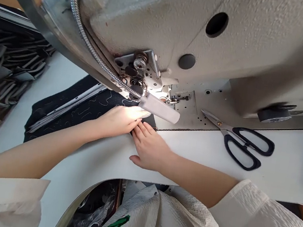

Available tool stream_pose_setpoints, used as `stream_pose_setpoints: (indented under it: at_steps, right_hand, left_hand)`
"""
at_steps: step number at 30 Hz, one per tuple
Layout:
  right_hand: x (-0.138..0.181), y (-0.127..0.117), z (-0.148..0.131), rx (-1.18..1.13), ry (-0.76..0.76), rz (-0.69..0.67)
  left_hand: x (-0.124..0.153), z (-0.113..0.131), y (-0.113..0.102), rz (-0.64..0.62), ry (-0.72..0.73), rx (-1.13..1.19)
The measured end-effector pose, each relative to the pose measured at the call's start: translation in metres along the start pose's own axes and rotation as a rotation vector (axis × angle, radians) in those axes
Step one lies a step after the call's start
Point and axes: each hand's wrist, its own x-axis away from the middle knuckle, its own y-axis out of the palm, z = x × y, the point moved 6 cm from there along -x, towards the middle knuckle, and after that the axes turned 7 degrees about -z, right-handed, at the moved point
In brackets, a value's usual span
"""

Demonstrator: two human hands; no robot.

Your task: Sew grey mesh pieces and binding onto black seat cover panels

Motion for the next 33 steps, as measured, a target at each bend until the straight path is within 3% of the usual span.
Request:
stream_pose_setpoints:
  at_steps: [5,8,12,15,23,27,30,33]
  right_hand:
    - [-0.012,-0.001,0.003,0.013,0.032,0.014]
    - [-0.004,-0.003,0.002,0.024,0.093,0.043]
    - [0.006,0.001,-0.006,0.024,0.087,0.010]
    - [0.005,0.003,-0.007,0.010,0.099,-0.031]
    - [-0.022,0.004,0.005,-0.020,0.125,-0.020]
    - [-0.020,0.004,0.004,-0.011,0.111,0.006]
    - [-0.013,0.003,0.001,-0.029,0.100,0.008]
    - [-0.009,0.001,0.002,-0.025,0.125,0.004]
  left_hand:
    - [0.001,0.003,0.000,0.091,-0.063,-0.106]
    - [0.009,-0.010,-0.001,0.195,-0.023,-0.192]
    - [0.014,-0.022,0.002,0.205,0.109,-0.202]
    - [0.013,-0.014,0.004,0.201,0.195,-0.174]
    - [-0.006,0.005,0.008,0.241,0.250,-0.142]
    - [0.003,-0.004,0.007,0.331,0.108,-0.097]
    - [0.017,-0.012,0.012,0.298,-0.085,-0.161]
    - [0.024,-0.011,0.017,0.278,-0.108,-0.242]
